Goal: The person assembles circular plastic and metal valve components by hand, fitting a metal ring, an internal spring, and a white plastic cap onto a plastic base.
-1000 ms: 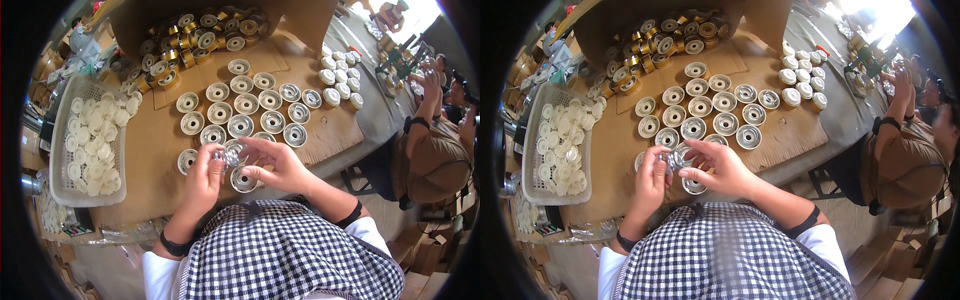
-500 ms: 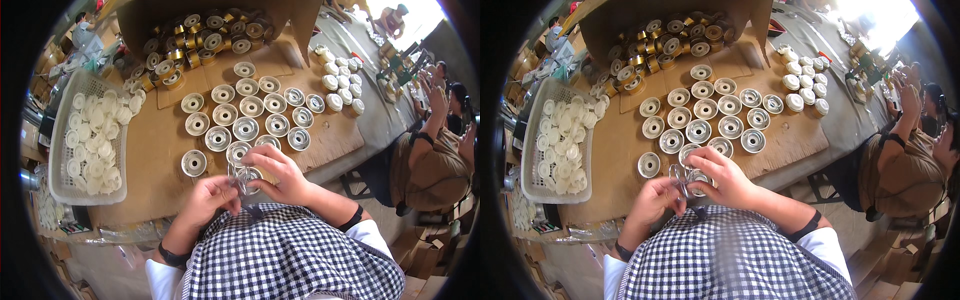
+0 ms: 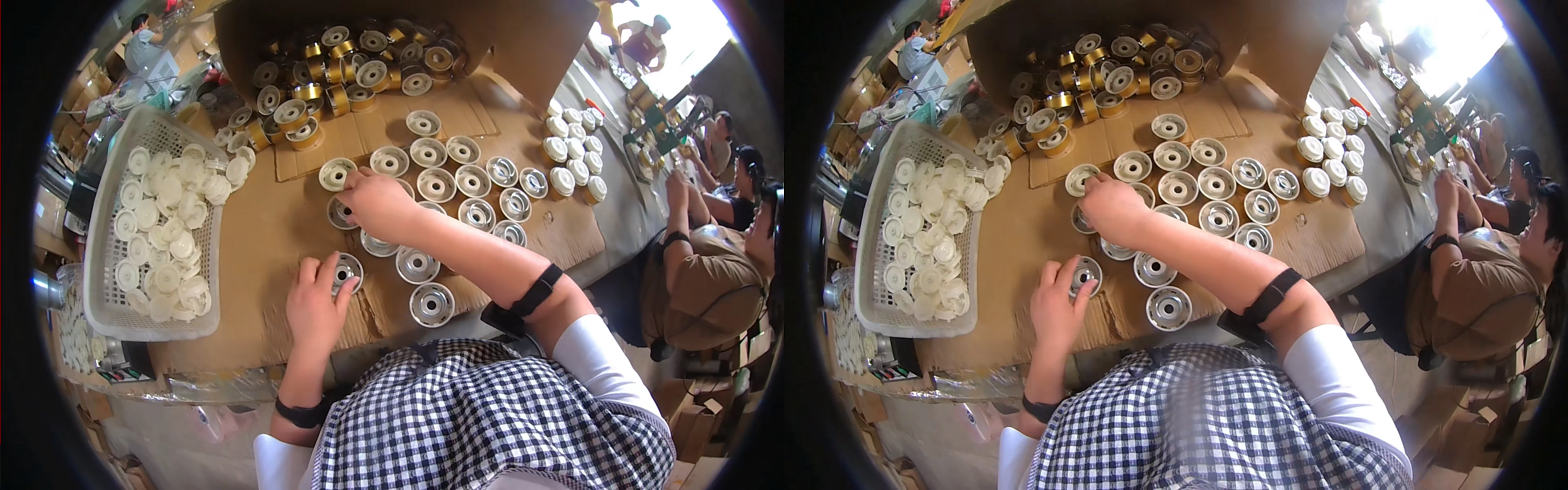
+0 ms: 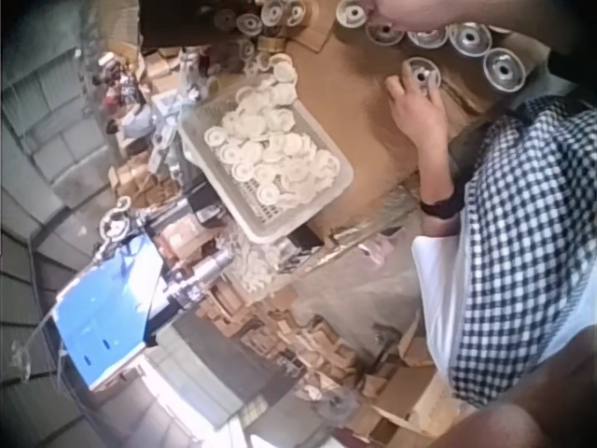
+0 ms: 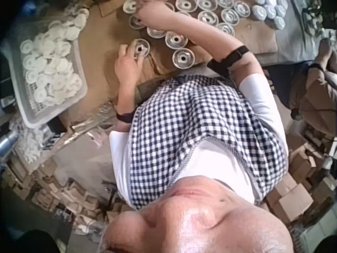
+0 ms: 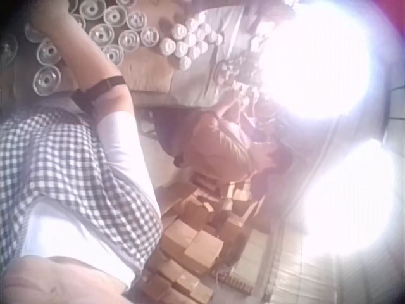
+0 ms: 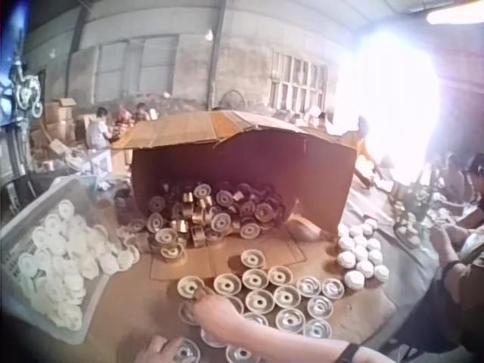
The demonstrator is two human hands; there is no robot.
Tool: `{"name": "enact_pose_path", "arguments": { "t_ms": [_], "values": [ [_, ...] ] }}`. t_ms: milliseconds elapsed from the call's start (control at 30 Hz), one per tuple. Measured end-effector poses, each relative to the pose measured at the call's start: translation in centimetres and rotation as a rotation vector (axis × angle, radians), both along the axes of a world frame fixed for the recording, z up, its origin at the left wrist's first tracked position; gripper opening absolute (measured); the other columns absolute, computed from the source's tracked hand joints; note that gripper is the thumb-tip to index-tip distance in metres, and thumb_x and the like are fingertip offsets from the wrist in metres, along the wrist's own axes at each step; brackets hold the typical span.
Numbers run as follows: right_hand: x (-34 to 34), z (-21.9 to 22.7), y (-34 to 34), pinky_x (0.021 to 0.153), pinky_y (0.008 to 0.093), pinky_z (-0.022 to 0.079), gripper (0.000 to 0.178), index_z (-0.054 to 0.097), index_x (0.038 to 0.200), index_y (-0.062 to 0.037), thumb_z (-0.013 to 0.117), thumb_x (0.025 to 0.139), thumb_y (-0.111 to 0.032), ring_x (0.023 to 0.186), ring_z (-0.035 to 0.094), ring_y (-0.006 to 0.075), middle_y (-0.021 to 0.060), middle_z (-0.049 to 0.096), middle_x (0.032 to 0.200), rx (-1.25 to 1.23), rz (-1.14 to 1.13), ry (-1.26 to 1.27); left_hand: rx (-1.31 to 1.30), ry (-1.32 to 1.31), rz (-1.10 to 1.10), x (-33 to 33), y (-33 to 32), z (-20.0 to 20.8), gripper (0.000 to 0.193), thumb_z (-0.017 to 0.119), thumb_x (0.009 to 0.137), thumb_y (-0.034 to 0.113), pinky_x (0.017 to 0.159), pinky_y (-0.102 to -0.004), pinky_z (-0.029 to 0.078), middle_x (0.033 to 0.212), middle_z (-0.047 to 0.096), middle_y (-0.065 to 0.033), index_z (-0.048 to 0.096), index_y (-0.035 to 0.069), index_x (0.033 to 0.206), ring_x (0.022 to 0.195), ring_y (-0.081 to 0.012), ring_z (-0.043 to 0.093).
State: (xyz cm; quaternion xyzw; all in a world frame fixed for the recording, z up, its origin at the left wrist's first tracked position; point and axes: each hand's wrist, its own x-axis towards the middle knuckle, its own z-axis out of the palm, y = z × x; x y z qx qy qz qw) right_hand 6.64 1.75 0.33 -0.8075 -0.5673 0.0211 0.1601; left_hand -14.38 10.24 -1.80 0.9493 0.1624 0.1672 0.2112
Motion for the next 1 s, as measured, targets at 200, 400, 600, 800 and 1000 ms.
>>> {"name": "enact_pose_path", "arguments": {
  "t_ms": [200,400,600,800,1000],
  "values": [
    [-0.2,1.6,-2.8,0.097,0.0439,0.052,0.052,0.067,0.128,-0.0062,0.081,0.080,-0.020,0.117,0.060,0.0342,0.0152,0.063,0.123,0.160,-0.043,0.052,-0.162,-0.055,0.047,-0.2,-0.1,-0.1,0.089,0.085,0.076,0.046,0.093,-0.0468,0.051,0.132,0.052,-0.0174,0.047,0.012,0.150,0.116,-0.0378,0.059],
    [-0.2,6.2,-18.1,0.093,0.0413,0.053,0.036,0.071,0.117,-0.0067,0.081,0.084,-0.020,0.107,0.064,0.0329,0.0127,0.066,0.117,0.470,-0.277,0.107,-0.240,-0.080,-0.165,-1.7,-0.7,-1.0,0.141,0.095,0.053,0.053,0.119,-0.0545,0.031,0.163,0.021,-0.0255,0.017,0.009,0.162,0.151,-0.0438,0.022],
    [-8.0,6.8,-37.6,0.081,0.0388,0.055,0.031,0.071,0.113,-0.0036,0.078,0.086,-0.018,0.092,0.069,0.0304,0.0138,0.068,0.103,0.212,-0.930,0.144,-0.227,-0.149,-0.192,0.8,-4.2,-1.9,0.153,0.099,0.046,0.050,0.123,-0.0600,0.019,0.167,0.004,-0.0266,0.009,0.013,0.164,0.153,-0.0475,0.010],
    [-24.2,-1.5,-52.2,0.080,0.0462,0.056,0.027,0.077,0.089,-0.0030,0.082,0.078,-0.028,0.090,0.070,0.0390,0.0196,0.073,0.092,-0.578,-1.510,0.368,0.238,-0.119,-0.094,1.4,-7.0,-2.4,0.150,0.092,0.047,0.066,0.119,-0.0686,0.017,0.165,0.011,-0.0307,0.016,0.012,0.164,0.152,-0.0510,0.014],
    [-33.6,-14.8,-56.2,0.079,0.0458,0.058,0.025,0.078,0.100,-0.0046,0.075,0.077,-0.015,0.097,0.072,0.0381,0.0182,0.075,0.102,-0.843,-1.414,0.842,0.358,-0.353,-0.196,0.8,-7.3,-4.5,0.128,0.084,0.067,0.066,0.118,-0.0656,0.023,0.163,0.016,-0.0312,0.022,0.007,0.162,0.150,-0.0506,0.019]
  ]
}}
